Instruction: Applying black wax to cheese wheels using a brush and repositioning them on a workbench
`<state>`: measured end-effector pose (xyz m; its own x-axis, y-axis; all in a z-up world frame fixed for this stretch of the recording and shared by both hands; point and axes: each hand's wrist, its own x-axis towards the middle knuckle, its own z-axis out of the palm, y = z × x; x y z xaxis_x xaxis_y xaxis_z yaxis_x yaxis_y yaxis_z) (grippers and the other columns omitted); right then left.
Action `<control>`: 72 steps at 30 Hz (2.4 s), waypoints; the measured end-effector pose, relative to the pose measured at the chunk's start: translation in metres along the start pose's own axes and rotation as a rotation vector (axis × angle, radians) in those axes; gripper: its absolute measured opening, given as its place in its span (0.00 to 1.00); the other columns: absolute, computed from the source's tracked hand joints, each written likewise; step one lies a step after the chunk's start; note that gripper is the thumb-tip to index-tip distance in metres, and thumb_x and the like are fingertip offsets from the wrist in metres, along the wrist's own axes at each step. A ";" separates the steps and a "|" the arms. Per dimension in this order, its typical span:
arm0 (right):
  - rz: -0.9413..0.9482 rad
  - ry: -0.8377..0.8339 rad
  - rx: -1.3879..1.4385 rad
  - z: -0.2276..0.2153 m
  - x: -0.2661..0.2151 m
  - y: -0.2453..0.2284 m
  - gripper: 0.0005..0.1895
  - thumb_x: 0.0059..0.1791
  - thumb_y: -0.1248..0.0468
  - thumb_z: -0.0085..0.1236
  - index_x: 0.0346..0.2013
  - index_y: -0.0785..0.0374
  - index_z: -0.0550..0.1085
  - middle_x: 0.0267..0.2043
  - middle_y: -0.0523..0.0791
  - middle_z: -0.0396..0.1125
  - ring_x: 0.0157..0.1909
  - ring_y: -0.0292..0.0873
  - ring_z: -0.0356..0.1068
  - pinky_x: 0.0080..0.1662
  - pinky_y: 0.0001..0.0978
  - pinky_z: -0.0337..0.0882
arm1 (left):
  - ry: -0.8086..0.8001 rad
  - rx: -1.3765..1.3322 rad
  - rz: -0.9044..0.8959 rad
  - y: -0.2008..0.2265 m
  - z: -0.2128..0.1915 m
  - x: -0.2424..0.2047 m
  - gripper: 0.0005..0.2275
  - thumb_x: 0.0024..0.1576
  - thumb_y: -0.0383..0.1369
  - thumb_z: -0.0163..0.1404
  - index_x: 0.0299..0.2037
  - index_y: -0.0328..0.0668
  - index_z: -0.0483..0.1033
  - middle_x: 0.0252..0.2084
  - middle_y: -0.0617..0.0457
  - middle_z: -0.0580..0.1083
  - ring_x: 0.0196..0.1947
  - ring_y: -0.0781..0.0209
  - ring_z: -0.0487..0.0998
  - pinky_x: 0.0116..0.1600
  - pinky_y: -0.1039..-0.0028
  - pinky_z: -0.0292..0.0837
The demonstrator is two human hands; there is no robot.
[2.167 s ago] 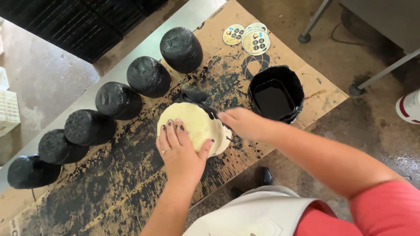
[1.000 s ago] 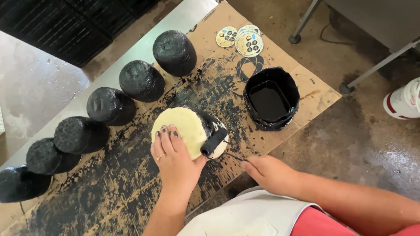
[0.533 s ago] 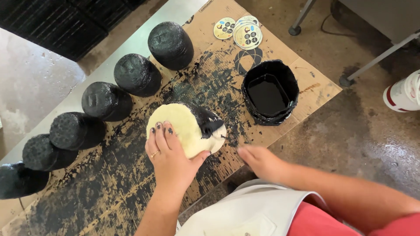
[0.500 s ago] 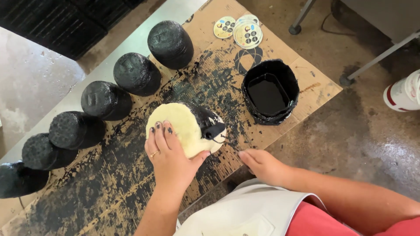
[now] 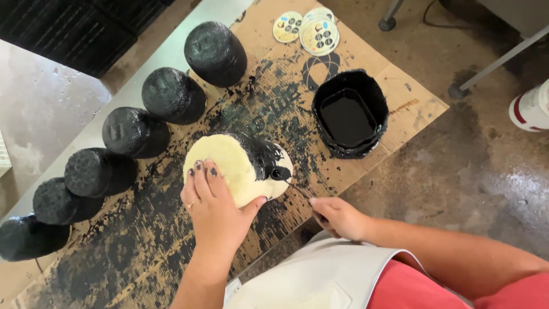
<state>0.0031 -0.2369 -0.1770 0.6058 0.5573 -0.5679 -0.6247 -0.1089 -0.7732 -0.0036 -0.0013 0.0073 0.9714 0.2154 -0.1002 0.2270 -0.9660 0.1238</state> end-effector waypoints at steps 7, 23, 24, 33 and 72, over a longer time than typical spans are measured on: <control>0.001 0.018 0.167 0.005 0.028 -0.086 0.23 0.58 0.51 0.46 0.23 0.61 0.68 0.11 0.43 0.52 0.08 0.35 0.49 0.13 0.25 0.49 | 0.056 0.160 -0.038 0.015 0.000 0.002 0.50 0.48 0.60 0.60 0.68 0.20 0.57 0.66 0.22 0.59 0.70 0.27 0.53 0.70 0.39 0.45; -0.012 -0.008 0.183 0.006 0.051 -0.080 0.26 0.58 0.49 0.47 0.22 0.62 0.69 0.09 0.44 0.50 0.08 0.36 0.46 0.12 0.27 0.48 | 0.272 0.288 -0.020 0.015 0.023 0.005 0.53 0.43 0.64 0.60 0.65 0.18 0.62 0.62 0.24 0.63 0.66 0.26 0.60 0.64 0.38 0.56; -0.015 -0.010 0.182 0.006 0.037 -0.082 0.26 0.58 0.49 0.47 0.22 0.62 0.69 0.09 0.44 0.50 0.08 0.36 0.46 0.12 0.27 0.48 | 0.276 0.289 -0.020 0.014 0.013 0.004 0.53 0.43 0.64 0.60 0.65 0.18 0.62 0.62 0.24 0.63 0.66 0.26 0.60 0.64 0.38 0.56; -0.077 -0.148 -0.405 -0.014 -0.001 -0.060 0.24 0.62 0.51 0.32 0.26 0.54 0.64 0.21 0.37 0.56 0.23 0.36 0.56 0.30 0.31 0.66 | -0.103 0.112 0.290 -0.064 -0.008 0.007 0.48 0.51 0.62 0.51 0.77 0.48 0.43 0.77 0.42 0.48 0.73 0.34 0.49 0.68 0.34 0.46; 0.296 0.266 -1.839 -0.152 0.067 -0.154 0.15 0.60 0.50 0.39 0.55 0.47 0.71 0.43 0.42 0.75 0.40 0.51 0.77 0.31 0.42 0.75 | 0.292 0.311 0.195 -0.001 0.023 -0.010 0.41 0.60 0.58 0.43 0.75 0.31 0.51 0.73 0.29 0.58 0.73 0.32 0.58 0.73 0.48 0.53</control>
<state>0.2144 -0.3079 -0.1385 0.7545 0.2524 -0.6058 0.4191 -0.8957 0.1488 -0.0148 -0.0056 -0.0148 0.9830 0.0137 0.1831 0.0498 -0.9798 -0.1937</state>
